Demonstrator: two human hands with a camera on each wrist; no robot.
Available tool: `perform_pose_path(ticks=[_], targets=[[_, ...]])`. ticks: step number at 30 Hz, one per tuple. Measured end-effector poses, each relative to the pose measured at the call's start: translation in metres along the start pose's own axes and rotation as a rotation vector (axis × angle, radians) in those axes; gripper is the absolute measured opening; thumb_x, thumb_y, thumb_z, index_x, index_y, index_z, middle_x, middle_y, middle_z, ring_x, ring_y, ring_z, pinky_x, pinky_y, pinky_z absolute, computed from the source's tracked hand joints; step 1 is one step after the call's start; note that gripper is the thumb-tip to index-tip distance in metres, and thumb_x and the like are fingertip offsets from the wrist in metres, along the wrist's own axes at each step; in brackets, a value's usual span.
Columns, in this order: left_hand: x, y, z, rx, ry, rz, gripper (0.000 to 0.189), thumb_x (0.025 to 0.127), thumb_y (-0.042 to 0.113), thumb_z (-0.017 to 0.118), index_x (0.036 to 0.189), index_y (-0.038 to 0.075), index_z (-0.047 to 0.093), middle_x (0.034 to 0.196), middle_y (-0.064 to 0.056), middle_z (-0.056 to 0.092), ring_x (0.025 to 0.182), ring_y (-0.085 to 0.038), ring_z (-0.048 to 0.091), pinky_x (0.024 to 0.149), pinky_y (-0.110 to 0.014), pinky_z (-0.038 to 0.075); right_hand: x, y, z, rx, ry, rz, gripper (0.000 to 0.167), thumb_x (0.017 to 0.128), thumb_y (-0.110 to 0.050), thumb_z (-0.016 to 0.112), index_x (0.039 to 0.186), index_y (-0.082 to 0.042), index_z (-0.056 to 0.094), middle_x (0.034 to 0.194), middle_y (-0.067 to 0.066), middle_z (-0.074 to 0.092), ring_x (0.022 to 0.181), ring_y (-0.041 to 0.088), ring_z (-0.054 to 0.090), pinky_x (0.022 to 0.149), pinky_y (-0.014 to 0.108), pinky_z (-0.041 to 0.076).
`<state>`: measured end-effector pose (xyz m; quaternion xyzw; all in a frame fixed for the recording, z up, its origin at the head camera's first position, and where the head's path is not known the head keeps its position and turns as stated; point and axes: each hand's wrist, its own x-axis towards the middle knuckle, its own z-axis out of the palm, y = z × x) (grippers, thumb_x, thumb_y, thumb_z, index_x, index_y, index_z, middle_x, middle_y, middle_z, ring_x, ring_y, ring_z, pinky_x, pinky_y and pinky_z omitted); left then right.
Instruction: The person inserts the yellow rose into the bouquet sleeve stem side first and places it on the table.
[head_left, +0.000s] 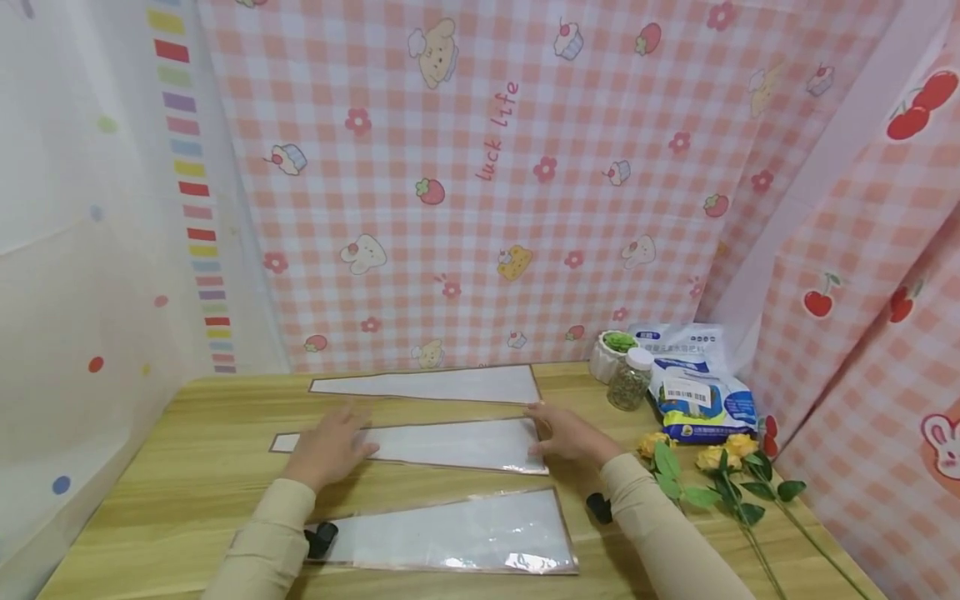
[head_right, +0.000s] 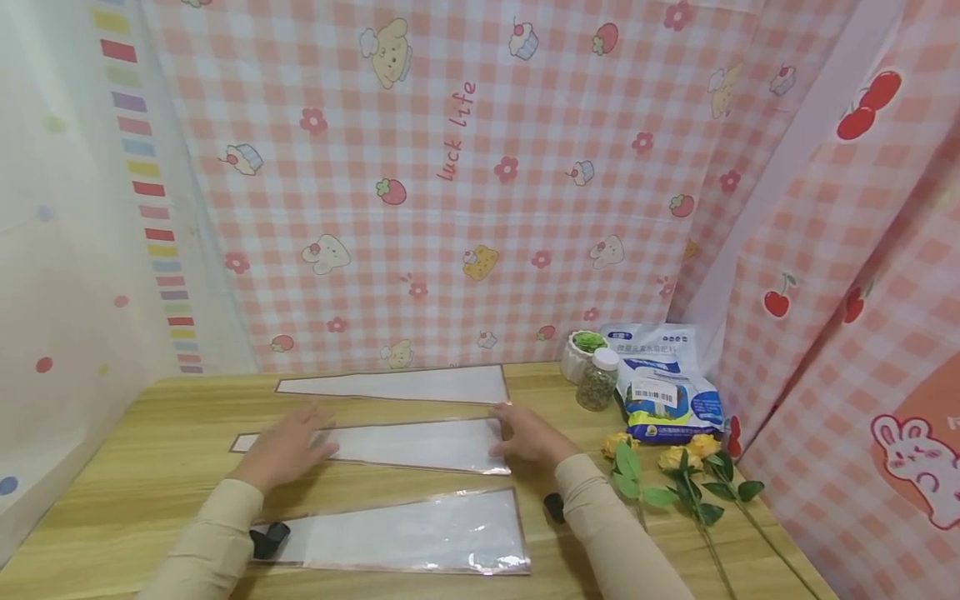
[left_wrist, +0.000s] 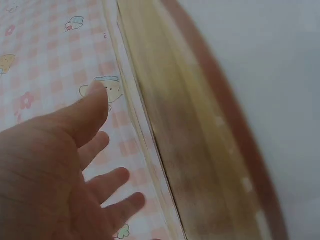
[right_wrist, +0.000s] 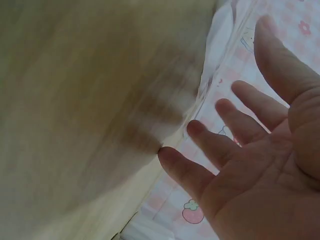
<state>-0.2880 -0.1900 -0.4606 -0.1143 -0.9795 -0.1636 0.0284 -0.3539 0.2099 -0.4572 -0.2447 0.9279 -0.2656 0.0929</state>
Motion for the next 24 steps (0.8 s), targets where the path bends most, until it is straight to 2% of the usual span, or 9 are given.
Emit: perform_pose_path(ticks=[5, 10, 17, 24], targets=[[-0.003, 0.0, 0.005, -0.012, -0.142, -0.053, 0.062, 0.101, 0.04, 0.06, 0.153, 0.008, 0.044, 0.158, -0.03, 0.031, 0.143, -0.053, 0.028, 0.1, -0.082, 0.027, -0.002, 0.0, 0.003, -0.009, -0.079, 0.061, 0.081, 0.082, -0.023, 0.085, 0.149, 0.001, 0.046, 0.158, 0.022, 0.037, 0.147, 0.04, 0.031, 0.121, 0.051, 0.025], [-0.004, 0.0, 0.003, 0.0, -0.204, -0.07, 0.061, 0.102, 0.039, 0.059, 0.153, 0.01, 0.045, 0.16, -0.028, 0.029, 0.144, -0.053, 0.027, 0.099, -0.085, 0.025, -0.002, -0.005, 0.003, -0.064, -0.106, 0.086, 0.077, 0.081, -0.02, 0.085, 0.145, 0.004, 0.05, 0.158, 0.026, 0.035, 0.147, 0.043, 0.03, 0.121, 0.052, 0.025], [-0.002, 0.002, -0.006, -0.035, -0.264, -0.105, 0.061, 0.102, 0.036, 0.059, 0.155, 0.01, 0.041, 0.161, -0.029, 0.023, 0.146, -0.053, 0.02, 0.094, -0.09, 0.019, 0.003, -0.01, 0.003, -0.102, -0.052, 0.075, 0.06, 0.08, -0.016, 0.086, 0.129, 0.005, 0.061, 0.148, 0.029, 0.046, 0.14, 0.044, 0.042, 0.117, 0.052, 0.032], [-0.003, 0.002, -0.007, -0.048, -0.291, -0.114, 0.062, 0.103, 0.035, 0.058, 0.156, 0.011, 0.039, 0.162, -0.029, 0.02, 0.147, -0.053, 0.017, 0.094, -0.091, 0.016, 0.005, -0.012, 0.008, -0.215, 0.043, 0.045, 0.035, 0.079, -0.014, 0.087, 0.107, -0.002, 0.071, 0.129, 0.02, 0.065, 0.12, 0.038, 0.06, 0.105, 0.051, 0.046]])
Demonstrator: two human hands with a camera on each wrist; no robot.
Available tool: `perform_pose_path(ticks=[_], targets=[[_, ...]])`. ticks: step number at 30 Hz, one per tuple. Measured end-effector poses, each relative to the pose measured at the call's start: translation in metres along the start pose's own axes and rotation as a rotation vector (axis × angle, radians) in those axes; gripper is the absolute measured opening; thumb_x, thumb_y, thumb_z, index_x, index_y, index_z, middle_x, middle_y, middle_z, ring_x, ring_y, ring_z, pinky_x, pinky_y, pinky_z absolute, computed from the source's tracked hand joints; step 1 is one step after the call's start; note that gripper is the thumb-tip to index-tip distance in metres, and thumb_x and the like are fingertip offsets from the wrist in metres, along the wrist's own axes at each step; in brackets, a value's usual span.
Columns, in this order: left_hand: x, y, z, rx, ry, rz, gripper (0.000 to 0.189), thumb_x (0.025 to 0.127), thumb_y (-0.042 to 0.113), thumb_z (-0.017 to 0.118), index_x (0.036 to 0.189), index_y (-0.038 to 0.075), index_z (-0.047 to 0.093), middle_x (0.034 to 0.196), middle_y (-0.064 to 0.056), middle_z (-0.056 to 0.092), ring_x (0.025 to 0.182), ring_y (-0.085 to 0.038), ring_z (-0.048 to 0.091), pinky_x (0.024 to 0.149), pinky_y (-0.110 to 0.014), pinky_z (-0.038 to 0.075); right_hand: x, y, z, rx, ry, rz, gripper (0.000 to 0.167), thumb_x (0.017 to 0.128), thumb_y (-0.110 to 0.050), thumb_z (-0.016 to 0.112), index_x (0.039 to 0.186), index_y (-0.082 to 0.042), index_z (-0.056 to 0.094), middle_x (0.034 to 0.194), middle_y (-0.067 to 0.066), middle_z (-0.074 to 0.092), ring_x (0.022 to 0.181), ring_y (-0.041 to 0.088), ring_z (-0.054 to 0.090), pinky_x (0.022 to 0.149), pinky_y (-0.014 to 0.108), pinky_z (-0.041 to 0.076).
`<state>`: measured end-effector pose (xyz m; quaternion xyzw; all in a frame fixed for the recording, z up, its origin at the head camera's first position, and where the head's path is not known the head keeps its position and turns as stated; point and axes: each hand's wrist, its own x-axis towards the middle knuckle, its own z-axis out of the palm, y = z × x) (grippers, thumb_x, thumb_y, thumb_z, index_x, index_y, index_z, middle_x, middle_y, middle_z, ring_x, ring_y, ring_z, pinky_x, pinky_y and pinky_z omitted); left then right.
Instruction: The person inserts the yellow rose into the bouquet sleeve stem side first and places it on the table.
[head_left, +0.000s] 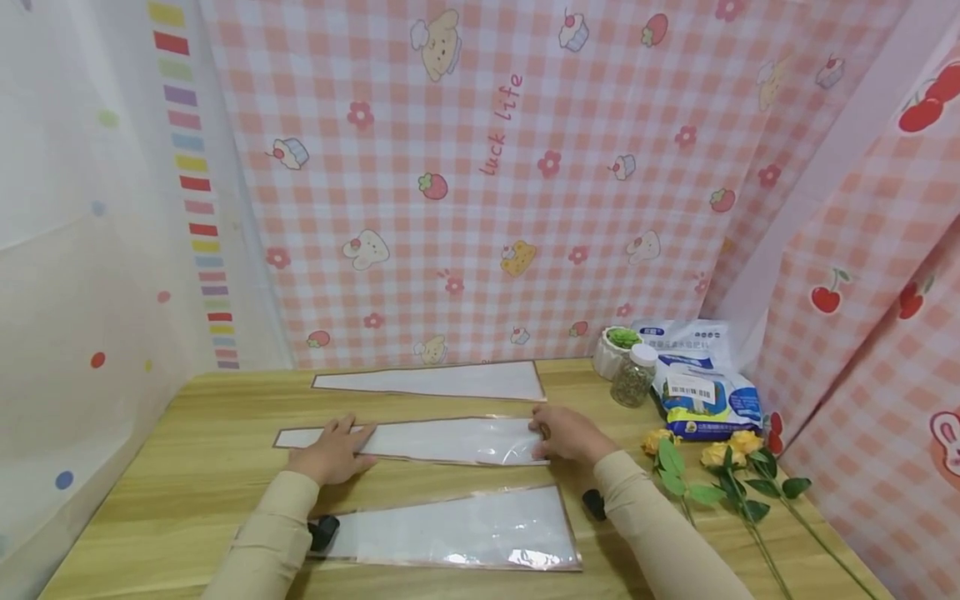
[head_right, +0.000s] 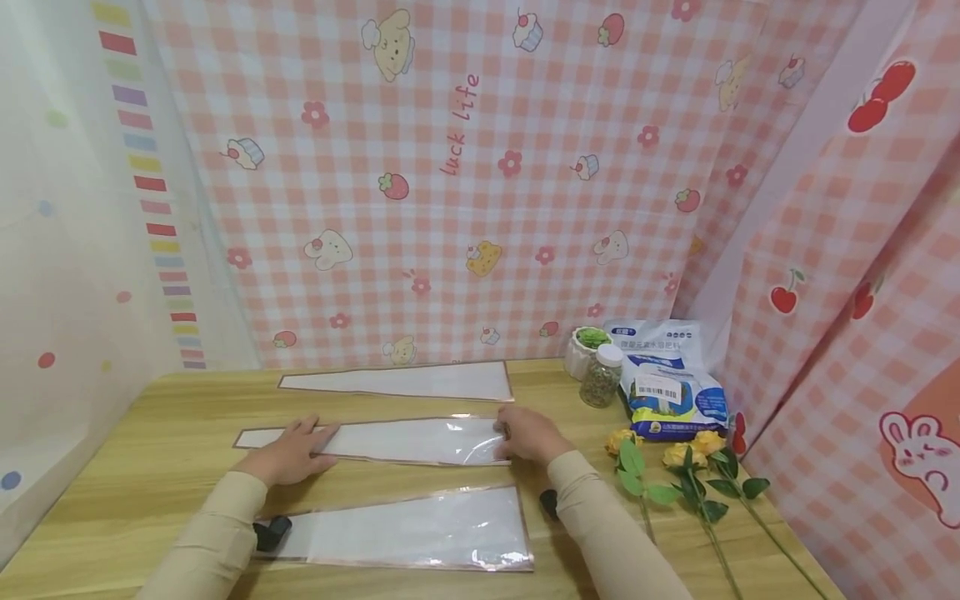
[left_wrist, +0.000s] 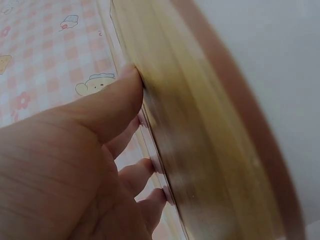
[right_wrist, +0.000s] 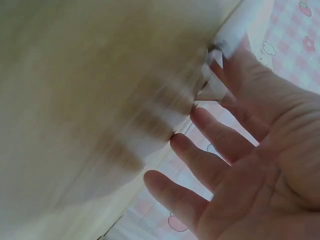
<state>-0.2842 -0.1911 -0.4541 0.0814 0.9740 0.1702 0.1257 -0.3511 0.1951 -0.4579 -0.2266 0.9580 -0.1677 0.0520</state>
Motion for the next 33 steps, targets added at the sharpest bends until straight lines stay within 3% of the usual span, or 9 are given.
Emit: perform_pose_path(ticks=[5, 8, 12, 14, 21, 23, 27, 30, 33], targets=[[0.0, -0.001, 0.002, -0.018, -0.002, 0.025, 0.061, 0.103, 0.034, 0.058, 0.156, 0.009, 0.039, 0.162, -0.032, 0.018, 0.146, -0.055, 0.015, 0.097, -0.089, 0.018, 0.001, 0.001, 0.003, -0.048, 0.082, 0.003, 0.01, 0.082, -0.014, 0.084, 0.087, -0.01, 0.076, 0.122, 0.012, 0.07, 0.113, 0.033, 0.066, 0.095, 0.047, 0.053], [-0.001, -0.001, 0.003, -0.023, -0.002, 0.036, 0.061, 0.104, 0.034, 0.057, 0.156, 0.008, 0.039, 0.162, -0.032, 0.017, 0.146, -0.056, 0.015, 0.097, -0.089, 0.017, 0.0, 0.001, 0.003, 0.024, 0.134, 0.031, 0.009, 0.086, -0.012, 0.08, 0.083, -0.011, 0.072, 0.104, 0.009, 0.072, 0.096, 0.027, 0.067, 0.083, 0.041, 0.055], [-0.004, 0.001, 0.001, -0.018, -0.002, 0.033, 0.061, 0.104, 0.035, 0.056, 0.156, 0.01, 0.039, 0.162, -0.031, 0.018, 0.146, -0.056, 0.014, 0.093, -0.092, 0.015, -0.003, 0.0, -0.003, 0.347, 0.179, 0.108, 0.006, 0.094, -0.004, 0.069, 0.093, -0.005, 0.063, 0.095, 0.009, 0.065, 0.077, 0.017, 0.059, 0.067, 0.032, 0.049], [-0.004, 0.001, -0.001, -0.018, 0.003, 0.037, 0.06, 0.104, 0.034, 0.056, 0.156, 0.009, 0.039, 0.162, -0.031, 0.018, 0.146, -0.057, 0.015, 0.092, -0.092, 0.015, -0.004, -0.002, -0.008, 0.526, 0.181, 0.139, 0.004, 0.097, -0.002, 0.063, 0.097, -0.003, 0.059, 0.099, 0.011, 0.062, 0.075, 0.016, 0.056, 0.066, 0.031, 0.05], [-0.004, 0.002, -0.003, -0.011, -0.006, 0.016, 0.061, 0.104, 0.034, 0.057, 0.157, 0.011, 0.038, 0.163, -0.03, 0.017, 0.147, -0.055, 0.013, 0.092, -0.092, 0.012, -0.005, -0.004, -0.015, 0.913, 0.059, 0.166, 0.007, 0.103, -0.005, 0.054, 0.103, -0.002, 0.048, 0.099, 0.015, 0.062, 0.082, 0.03, 0.071, 0.065, 0.037, 0.059], [-0.003, 0.002, -0.003, -0.011, -0.007, 0.007, 0.061, 0.103, 0.035, 0.057, 0.157, 0.012, 0.038, 0.163, -0.028, 0.016, 0.147, -0.054, 0.013, 0.092, -0.093, 0.011, -0.005, -0.004, -0.015, 0.96, 0.058, 0.171, 0.008, 0.103, -0.003, 0.054, 0.105, -0.002, 0.047, 0.095, 0.014, 0.064, 0.078, 0.027, 0.071, 0.064, 0.034, 0.058], [-0.002, 0.003, -0.003, -0.014, -0.003, 0.009, 0.061, 0.104, 0.036, 0.056, 0.157, 0.012, 0.039, 0.163, -0.029, 0.017, 0.148, -0.054, 0.012, 0.092, -0.093, 0.011, -0.003, -0.004, -0.014, 1.01, 0.145, 0.182, 0.022, 0.099, 0.005, 0.056, 0.116, 0.0, 0.042, 0.086, 0.007, 0.064, 0.07, 0.013, 0.06, 0.061, 0.027, 0.053], [-0.001, 0.002, -0.001, -0.017, -0.004, 0.015, 0.061, 0.104, 0.037, 0.055, 0.157, 0.011, 0.038, 0.163, -0.029, 0.016, 0.148, -0.054, 0.012, 0.091, -0.093, 0.011, -0.001, -0.004, -0.014, 1.019, 0.216, 0.19, 0.034, 0.097, 0.007, 0.059, 0.122, -0.002, 0.037, 0.082, 0.003, 0.065, 0.067, 0.011, 0.058, 0.059, 0.025, 0.05], [0.0, -0.001, 0.001, -0.016, 0.002, 0.025, 0.061, 0.104, 0.037, 0.055, 0.157, 0.011, 0.038, 0.163, -0.03, 0.016, 0.147, -0.055, 0.011, 0.091, -0.093, 0.012, -0.001, -0.003, -0.014, 1.023, 0.235, 0.168, 0.036, 0.098, 0.005, 0.06, 0.126, -0.001, 0.038, 0.083, 0.004, 0.065, 0.066, 0.012, 0.059, 0.06, 0.026, 0.052]])
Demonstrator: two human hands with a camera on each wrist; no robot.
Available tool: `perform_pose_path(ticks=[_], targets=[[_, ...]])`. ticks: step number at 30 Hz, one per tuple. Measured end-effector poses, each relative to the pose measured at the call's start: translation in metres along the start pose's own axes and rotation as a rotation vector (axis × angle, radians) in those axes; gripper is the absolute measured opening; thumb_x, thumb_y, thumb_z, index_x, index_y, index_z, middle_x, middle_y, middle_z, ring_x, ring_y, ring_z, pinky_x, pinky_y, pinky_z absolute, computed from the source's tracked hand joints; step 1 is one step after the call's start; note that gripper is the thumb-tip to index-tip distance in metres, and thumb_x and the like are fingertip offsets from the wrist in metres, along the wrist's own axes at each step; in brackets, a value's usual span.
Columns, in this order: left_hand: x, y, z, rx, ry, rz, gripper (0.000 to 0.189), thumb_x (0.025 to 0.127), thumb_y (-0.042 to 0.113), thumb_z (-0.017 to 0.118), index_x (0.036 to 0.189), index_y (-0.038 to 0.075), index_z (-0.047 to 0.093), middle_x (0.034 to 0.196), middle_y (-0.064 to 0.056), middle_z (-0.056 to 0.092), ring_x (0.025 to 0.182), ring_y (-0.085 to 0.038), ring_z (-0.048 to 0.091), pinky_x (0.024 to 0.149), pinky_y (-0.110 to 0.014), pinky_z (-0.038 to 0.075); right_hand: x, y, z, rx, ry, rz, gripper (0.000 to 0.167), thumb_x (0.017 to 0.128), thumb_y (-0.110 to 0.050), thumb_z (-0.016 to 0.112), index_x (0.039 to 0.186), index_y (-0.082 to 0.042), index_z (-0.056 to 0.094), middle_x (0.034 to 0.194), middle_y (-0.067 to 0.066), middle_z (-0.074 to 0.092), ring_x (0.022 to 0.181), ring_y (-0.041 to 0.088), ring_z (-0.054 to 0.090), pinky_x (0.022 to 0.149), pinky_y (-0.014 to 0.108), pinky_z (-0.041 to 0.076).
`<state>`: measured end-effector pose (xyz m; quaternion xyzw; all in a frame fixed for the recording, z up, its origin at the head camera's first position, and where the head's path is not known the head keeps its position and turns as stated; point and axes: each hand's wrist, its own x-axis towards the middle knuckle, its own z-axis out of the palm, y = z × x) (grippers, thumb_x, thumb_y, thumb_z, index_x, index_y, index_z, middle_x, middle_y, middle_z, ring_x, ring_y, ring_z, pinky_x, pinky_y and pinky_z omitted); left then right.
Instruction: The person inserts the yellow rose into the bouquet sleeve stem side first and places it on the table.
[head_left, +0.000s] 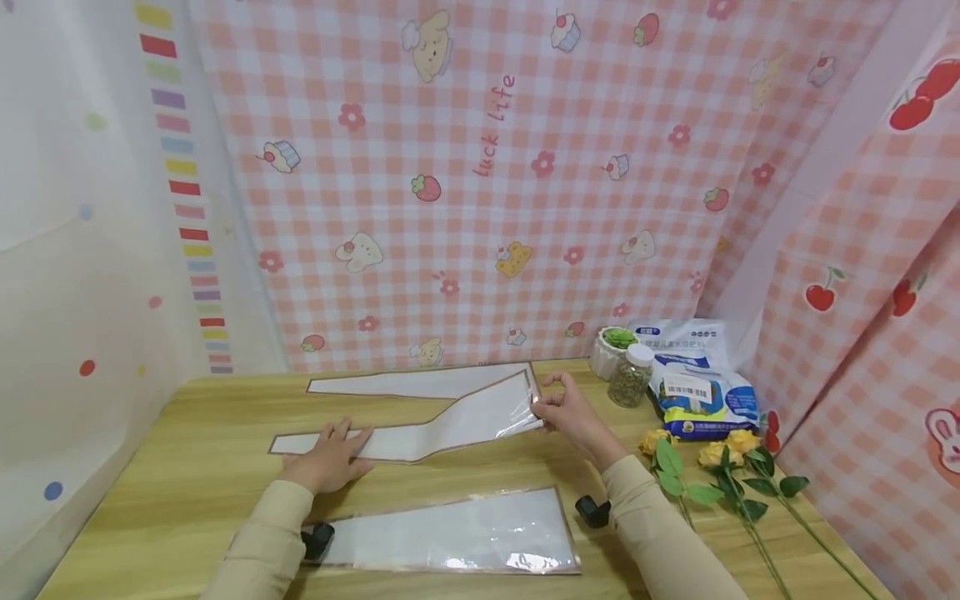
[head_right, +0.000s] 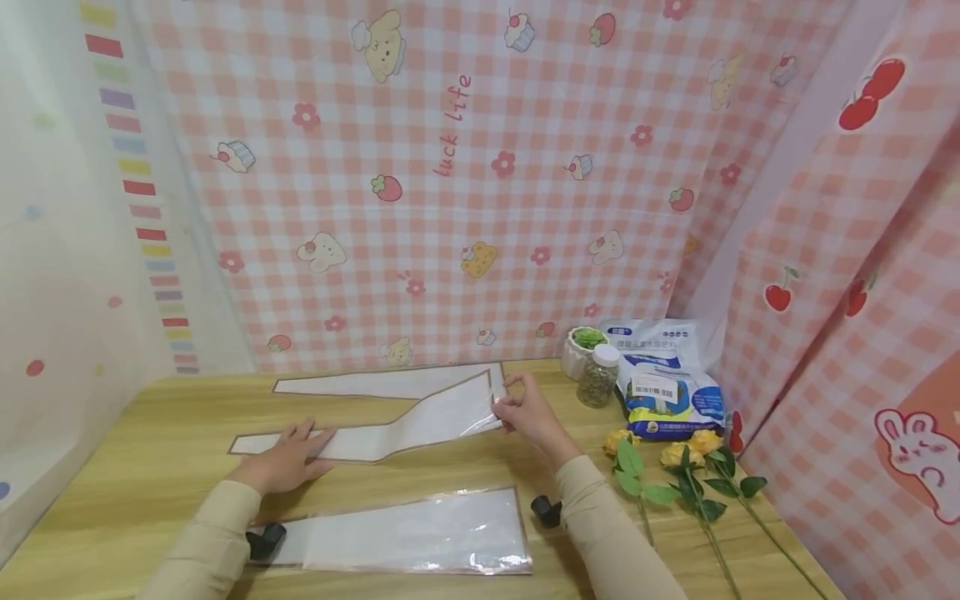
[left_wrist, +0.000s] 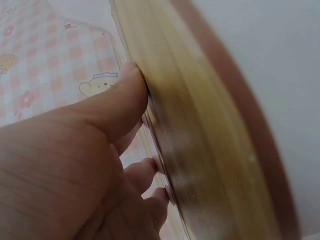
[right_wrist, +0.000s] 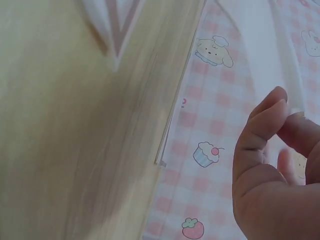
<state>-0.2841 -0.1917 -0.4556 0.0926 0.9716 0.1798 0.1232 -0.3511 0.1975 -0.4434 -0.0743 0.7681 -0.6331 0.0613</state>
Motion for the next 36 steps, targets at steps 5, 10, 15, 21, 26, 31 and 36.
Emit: perform_pose_path(ticks=[5, 10, 15, 21, 26, 31, 36], targets=[[0.0, -0.002, 0.003, 0.0, 0.01, 0.0, 0.061, 0.104, 0.038, 0.054, 0.157, 0.011, 0.038, 0.163, -0.03, 0.017, 0.147, -0.055, 0.012, 0.091, -0.093, 0.012, -0.007, -0.001, -0.002, -0.088, -0.038, -0.062, 0.039, 0.1, -0.001, 0.06, 0.138, 0.006, 0.053, 0.086, 0.004, 0.06, 0.066, 0.011, 0.055, 0.06, 0.025, 0.051], [-0.001, -0.002, 0.003, 0.011, 0.01, 0.005, 0.06, 0.105, 0.038, 0.053, 0.157, 0.011, 0.039, 0.163, -0.03, 0.017, 0.147, -0.055, 0.013, 0.09, -0.093, 0.012, -0.016, 0.002, -0.006, -0.169, -0.101, -0.034, 0.032, 0.103, -0.007, 0.057, 0.131, 0.006, 0.063, 0.098, 0.006, 0.063, 0.07, 0.011, 0.052, 0.065, 0.025, 0.051], [-0.001, -0.004, 0.004, 0.014, 0.021, 0.006, 0.06, 0.105, 0.039, 0.053, 0.157, 0.011, 0.039, 0.163, -0.029, 0.018, 0.147, -0.055, 0.014, 0.091, -0.093, 0.012, -0.02, 0.003, -0.009, -0.138, -0.209, -0.029, 0.028, 0.104, -0.006, 0.051, 0.123, 0.006, 0.067, 0.109, 0.01, 0.062, 0.078, 0.014, 0.051, 0.071, 0.029, 0.05], [0.0, -0.005, 0.006, 0.019, 0.018, 0.007, 0.061, 0.105, 0.04, 0.053, 0.157, 0.012, 0.038, 0.163, -0.029, 0.017, 0.147, -0.054, 0.014, 0.091, -0.093, 0.012, -0.02, 0.005, -0.012, 0.0, -0.285, -0.024, 0.038, 0.1, -0.001, 0.037, 0.123, 0.014, 0.063, 0.135, 0.02, 0.057, 0.103, 0.018, 0.062, 0.088, 0.031, 0.055], [0.0, -0.004, 0.004, 0.017, 0.015, 0.005, 0.061, 0.105, 0.04, 0.052, 0.157, 0.012, 0.038, 0.163, -0.029, 0.018, 0.147, -0.055, 0.014, 0.092, -0.093, 0.012, -0.018, 0.006, -0.009, -0.087, -0.265, -0.046, 0.027, 0.103, -0.009, 0.053, 0.119, 0.007, 0.066, 0.127, 0.016, 0.062, 0.103, 0.018, 0.061, 0.088, 0.03, 0.053], [0.001, -0.003, 0.004, 0.014, 0.007, 0.001, 0.062, 0.105, 0.04, 0.053, 0.157, 0.012, 0.037, 0.164, -0.028, 0.017, 0.147, -0.054, 0.013, 0.092, -0.092, 0.012, -0.016, 0.007, -0.005, -0.205, -0.271, -0.06, 0.046, 0.09, -0.008, 0.074, 0.134, -0.003, 0.06, 0.105, 0.014, 0.063, 0.084, 0.017, 0.061, 0.071, 0.027, 0.054], [0.0, -0.005, 0.004, 0.005, 0.007, 0.004, 0.062, 0.104, 0.038, 0.054, 0.157, 0.012, 0.037, 0.164, -0.028, 0.016, 0.147, -0.055, 0.013, 0.092, -0.092, 0.011, -0.015, 0.009, 0.0, -0.159, -0.34, -0.047, 0.079, 0.085, -0.004, 0.076, 0.155, -0.005, 0.038, 0.121, 0.025, 0.056, 0.088, 0.02, 0.061, 0.073, 0.031, 0.057]])
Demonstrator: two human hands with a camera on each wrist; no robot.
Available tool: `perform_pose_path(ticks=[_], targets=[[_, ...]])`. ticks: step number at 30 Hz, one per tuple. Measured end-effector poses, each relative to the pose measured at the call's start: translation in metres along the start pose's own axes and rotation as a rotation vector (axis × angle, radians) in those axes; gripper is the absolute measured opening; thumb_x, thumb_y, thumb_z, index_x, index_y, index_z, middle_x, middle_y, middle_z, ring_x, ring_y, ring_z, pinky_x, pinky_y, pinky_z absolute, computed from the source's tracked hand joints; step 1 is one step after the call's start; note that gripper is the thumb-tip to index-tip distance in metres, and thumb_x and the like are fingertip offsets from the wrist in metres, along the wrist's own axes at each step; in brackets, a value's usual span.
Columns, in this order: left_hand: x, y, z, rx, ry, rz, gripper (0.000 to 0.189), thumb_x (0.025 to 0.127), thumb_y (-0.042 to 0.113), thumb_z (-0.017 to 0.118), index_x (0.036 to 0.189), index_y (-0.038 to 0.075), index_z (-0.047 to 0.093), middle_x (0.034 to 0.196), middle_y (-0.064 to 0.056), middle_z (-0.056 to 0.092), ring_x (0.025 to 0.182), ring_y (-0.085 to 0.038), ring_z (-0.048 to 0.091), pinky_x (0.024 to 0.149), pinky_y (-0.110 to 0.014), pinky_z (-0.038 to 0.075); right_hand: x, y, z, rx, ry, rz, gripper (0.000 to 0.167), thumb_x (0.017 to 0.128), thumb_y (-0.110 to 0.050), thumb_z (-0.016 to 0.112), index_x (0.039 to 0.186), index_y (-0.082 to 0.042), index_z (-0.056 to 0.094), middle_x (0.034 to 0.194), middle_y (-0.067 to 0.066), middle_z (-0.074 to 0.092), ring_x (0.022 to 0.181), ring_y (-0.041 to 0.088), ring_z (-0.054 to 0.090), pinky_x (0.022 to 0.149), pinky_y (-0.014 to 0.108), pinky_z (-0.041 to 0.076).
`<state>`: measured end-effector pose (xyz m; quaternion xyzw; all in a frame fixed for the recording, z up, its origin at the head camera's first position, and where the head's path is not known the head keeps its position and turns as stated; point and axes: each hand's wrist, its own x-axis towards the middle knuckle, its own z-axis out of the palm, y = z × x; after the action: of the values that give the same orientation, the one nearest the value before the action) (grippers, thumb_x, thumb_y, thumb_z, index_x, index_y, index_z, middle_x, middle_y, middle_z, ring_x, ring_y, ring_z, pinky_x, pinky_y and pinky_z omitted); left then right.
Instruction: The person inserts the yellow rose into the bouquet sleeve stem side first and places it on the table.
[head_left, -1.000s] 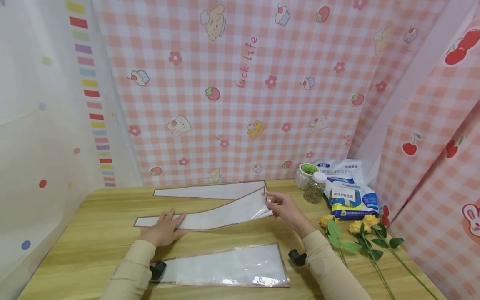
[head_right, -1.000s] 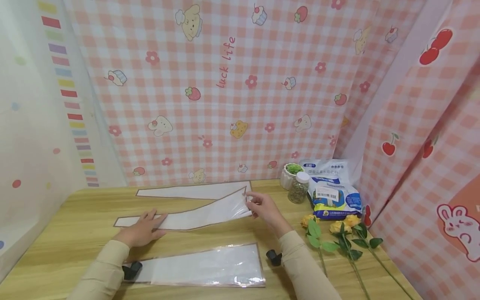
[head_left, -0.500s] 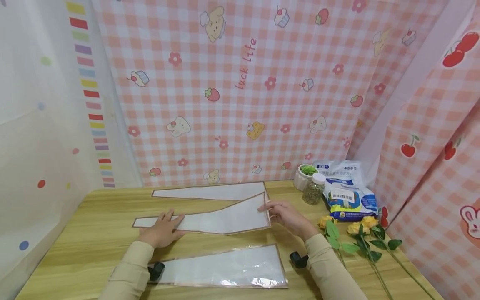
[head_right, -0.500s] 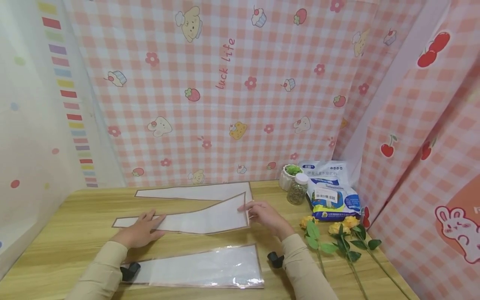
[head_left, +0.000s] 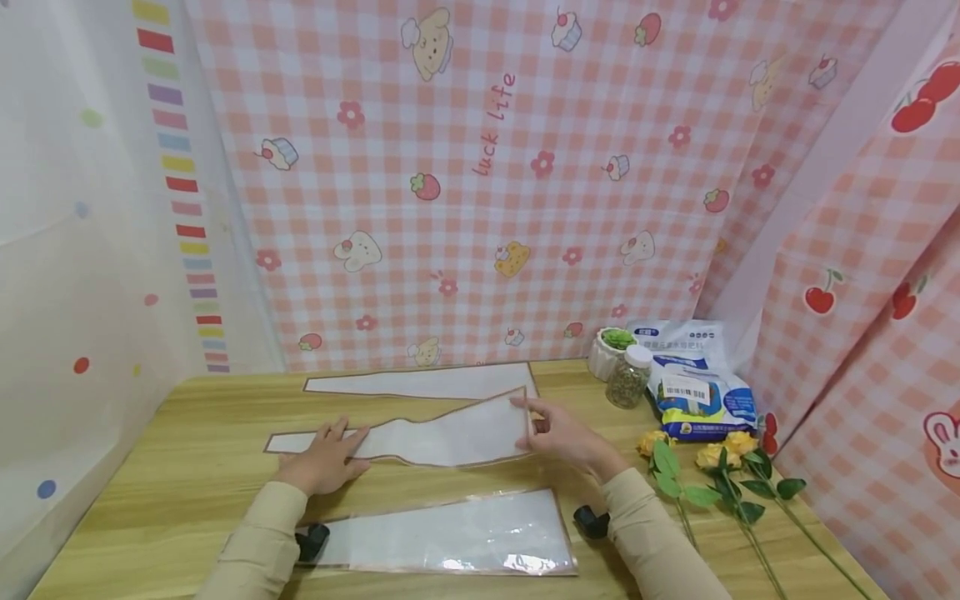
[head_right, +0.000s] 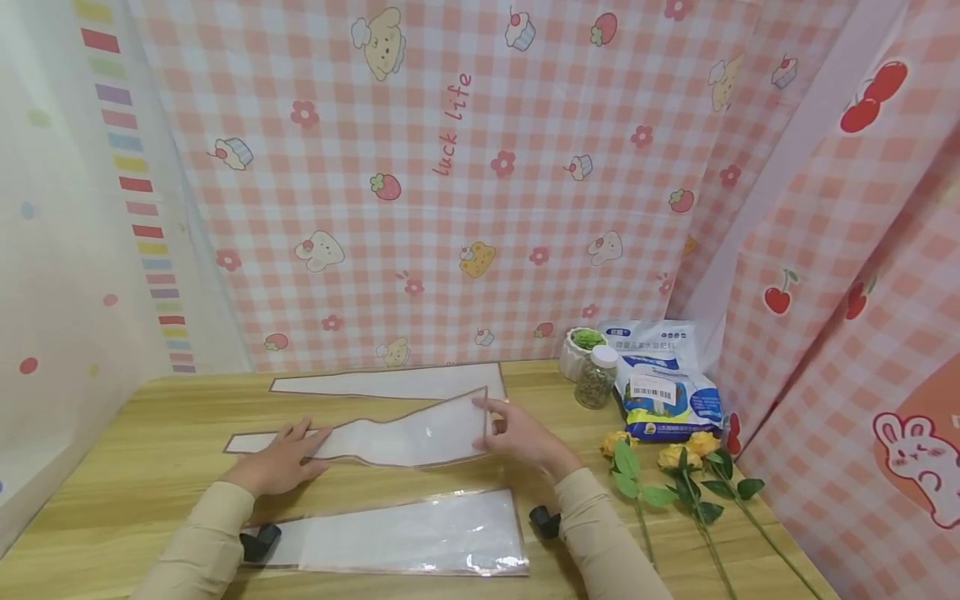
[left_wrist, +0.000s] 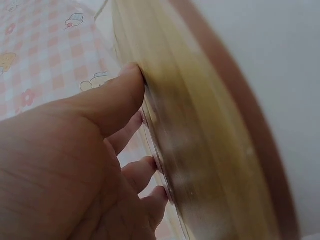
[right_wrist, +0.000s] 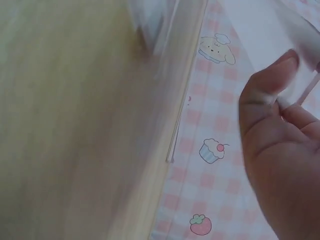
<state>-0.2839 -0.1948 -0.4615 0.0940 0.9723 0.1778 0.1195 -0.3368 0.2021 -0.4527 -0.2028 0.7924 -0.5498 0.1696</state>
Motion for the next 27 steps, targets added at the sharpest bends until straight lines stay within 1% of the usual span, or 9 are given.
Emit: perform_pose_path(ticks=[5, 7, 10, 12, 14, 17, 19, 22, 27], targets=[[-0.003, 0.0, 0.001, -0.035, 0.022, -0.016, 0.065, 0.103, 0.038, 0.057, 0.157, 0.009, 0.036, 0.163, -0.032, 0.012, 0.147, -0.057, 0.009, 0.09, -0.093, 0.011, 0.001, 0.002, 0.003, 0.029, -0.017, 0.001, 0.085, 0.084, -0.006, 0.079, 0.157, -0.005, 0.034, 0.144, 0.026, 0.045, 0.117, 0.035, 0.057, 0.089, 0.042, 0.057], [-0.004, 0.002, 0.001, -0.038, 0.061, -0.004, 0.067, 0.102, 0.039, 0.058, 0.157, 0.007, 0.036, 0.161, -0.035, 0.011, 0.147, -0.057, 0.008, 0.092, -0.092, 0.013, 0.002, 0.002, 0.004, 0.009, -0.013, 0.0, 0.085, 0.084, -0.008, 0.079, 0.156, -0.007, 0.035, 0.152, 0.023, 0.04, 0.125, 0.039, 0.051, 0.093, 0.044, 0.055], [-0.006, 0.011, -0.001, -0.028, 0.153, 0.048, 0.066, 0.101, 0.037, 0.062, 0.155, 0.006, 0.039, 0.161, -0.035, 0.016, 0.147, -0.055, 0.012, 0.095, -0.09, 0.017, 0.003, 0.001, 0.005, -0.026, -0.008, -0.005, 0.082, 0.085, -0.01, 0.08, 0.155, -0.008, 0.038, 0.151, 0.022, 0.04, 0.124, 0.039, 0.05, 0.091, 0.042, 0.055], [-0.005, 0.022, -0.003, -0.007, 0.219, 0.126, 0.065, 0.1, 0.036, 0.064, 0.152, 0.004, 0.043, 0.161, -0.032, 0.021, 0.147, -0.052, 0.021, 0.098, -0.086, 0.022, 0.004, -0.002, 0.006, -0.044, -0.002, 0.0, 0.08, 0.085, -0.011, 0.079, 0.154, -0.009, 0.04, 0.145, 0.022, 0.045, 0.117, 0.034, 0.053, 0.087, 0.04, 0.055], [-0.002, 0.037, -0.004, 0.0, 0.261, 0.233, 0.066, 0.098, 0.034, 0.067, 0.151, 0.002, 0.044, 0.161, -0.028, 0.025, 0.145, -0.049, 0.029, 0.102, -0.081, 0.027, 0.004, -0.005, 0.007, -0.061, 0.01, 0.006, 0.077, 0.086, -0.012, 0.078, 0.153, -0.01, 0.042, 0.135, 0.021, 0.049, 0.108, 0.03, 0.055, 0.082, 0.037, 0.055], [0.008, 0.063, -0.003, 0.005, 0.295, 0.415, 0.074, 0.093, 0.035, 0.073, 0.154, 0.008, 0.041, 0.162, -0.022, 0.029, 0.142, -0.045, 0.038, 0.106, -0.073, 0.033, 0.006, -0.009, 0.01, -0.082, 0.032, 0.011, 0.07, 0.088, -0.012, 0.076, 0.15, -0.009, 0.045, 0.12, 0.02, 0.054, 0.097, 0.024, 0.056, 0.076, 0.033, 0.054], [0.016, 0.078, 0.003, 0.009, 0.302, 0.508, 0.084, 0.088, 0.036, 0.078, 0.157, 0.015, 0.036, 0.163, -0.019, 0.029, 0.141, -0.044, 0.04, 0.106, -0.072, 0.035, 0.007, -0.011, 0.012, -0.085, 0.04, 0.006, 0.066, 0.089, -0.011, 0.075, 0.149, -0.007, 0.046, 0.115, 0.019, 0.055, 0.094, 0.023, 0.056, 0.074, 0.032, 0.053], [0.027, 0.098, 0.013, 0.025, 0.309, 0.586, 0.098, 0.078, 0.039, 0.084, 0.16, 0.024, 0.031, 0.166, -0.014, 0.022, 0.145, -0.04, 0.034, 0.104, -0.074, 0.035, 0.008, -0.013, 0.017, -0.071, 0.034, 0.003, 0.065, 0.089, -0.01, 0.075, 0.147, -0.006, 0.046, 0.119, 0.018, 0.056, 0.094, 0.022, 0.059, 0.075, 0.033, 0.055], [0.041, 0.12, 0.027, 0.092, 0.325, 0.662, 0.112, 0.066, 0.047, 0.088, 0.16, 0.028, 0.031, 0.17, -0.008, 0.01, 0.15, -0.042, 0.021, 0.099, -0.079, 0.034, 0.008, -0.011, 0.023, -0.059, -0.062, -0.039, 0.069, 0.09, -0.009, 0.073, 0.152, -0.008, 0.041, 0.139, 0.019, 0.053, 0.104, 0.026, 0.063, 0.085, 0.039, 0.056]])
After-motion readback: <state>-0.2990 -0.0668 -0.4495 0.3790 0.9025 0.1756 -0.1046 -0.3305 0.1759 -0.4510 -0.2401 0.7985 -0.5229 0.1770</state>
